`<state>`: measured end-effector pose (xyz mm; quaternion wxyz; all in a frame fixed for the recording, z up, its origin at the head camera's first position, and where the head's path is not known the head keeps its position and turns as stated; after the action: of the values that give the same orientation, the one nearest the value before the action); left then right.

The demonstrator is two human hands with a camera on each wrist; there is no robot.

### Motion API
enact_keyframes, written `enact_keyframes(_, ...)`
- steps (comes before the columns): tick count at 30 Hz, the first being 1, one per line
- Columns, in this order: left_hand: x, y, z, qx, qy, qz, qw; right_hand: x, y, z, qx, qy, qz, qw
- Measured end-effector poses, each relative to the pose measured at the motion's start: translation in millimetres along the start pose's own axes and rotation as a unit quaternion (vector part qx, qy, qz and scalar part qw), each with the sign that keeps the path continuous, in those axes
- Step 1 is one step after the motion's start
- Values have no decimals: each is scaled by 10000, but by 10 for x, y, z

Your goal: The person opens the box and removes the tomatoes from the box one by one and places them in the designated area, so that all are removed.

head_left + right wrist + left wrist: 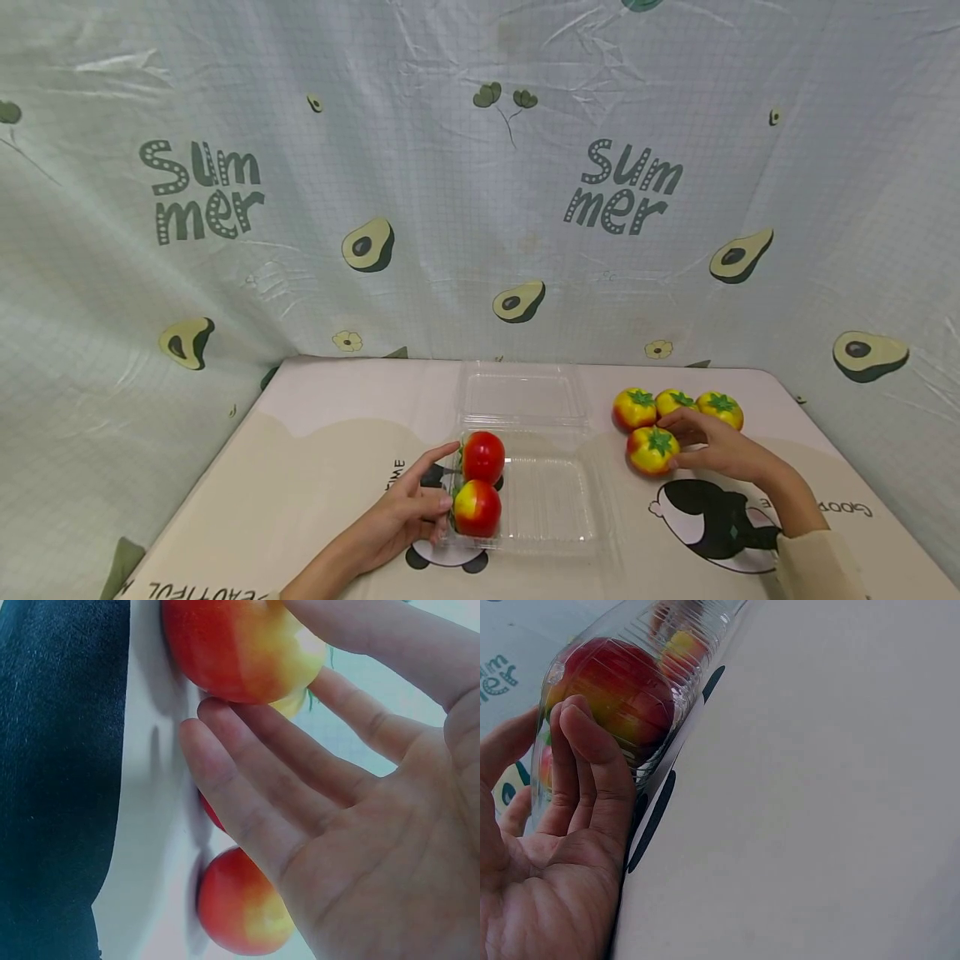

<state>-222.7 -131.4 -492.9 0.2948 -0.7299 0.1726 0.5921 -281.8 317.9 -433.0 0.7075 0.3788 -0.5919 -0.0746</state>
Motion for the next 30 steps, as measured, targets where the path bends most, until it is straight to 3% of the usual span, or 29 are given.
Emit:
enact_keyframes(23, -10, -7, 6, -5, 25, -75, 10000, 71, 92, -19, -106, -4, -38, 9999)
enact_keyframes(30, -1, -10, 6, -23, 53, -87, 9999, 132, 113, -28, -169, 155, 46, 9997)
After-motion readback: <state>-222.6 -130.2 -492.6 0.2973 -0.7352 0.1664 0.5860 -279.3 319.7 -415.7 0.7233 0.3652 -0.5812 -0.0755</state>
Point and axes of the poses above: each hand's wrist, its own z-axis towards the middle knuckle, its own y-axis out of the back of the hand, x = y × z, the point moved 5 cm from there along z, towards the middle knuckle, and after that the axes turned 6 degrees about z, right-handed, at the moved point
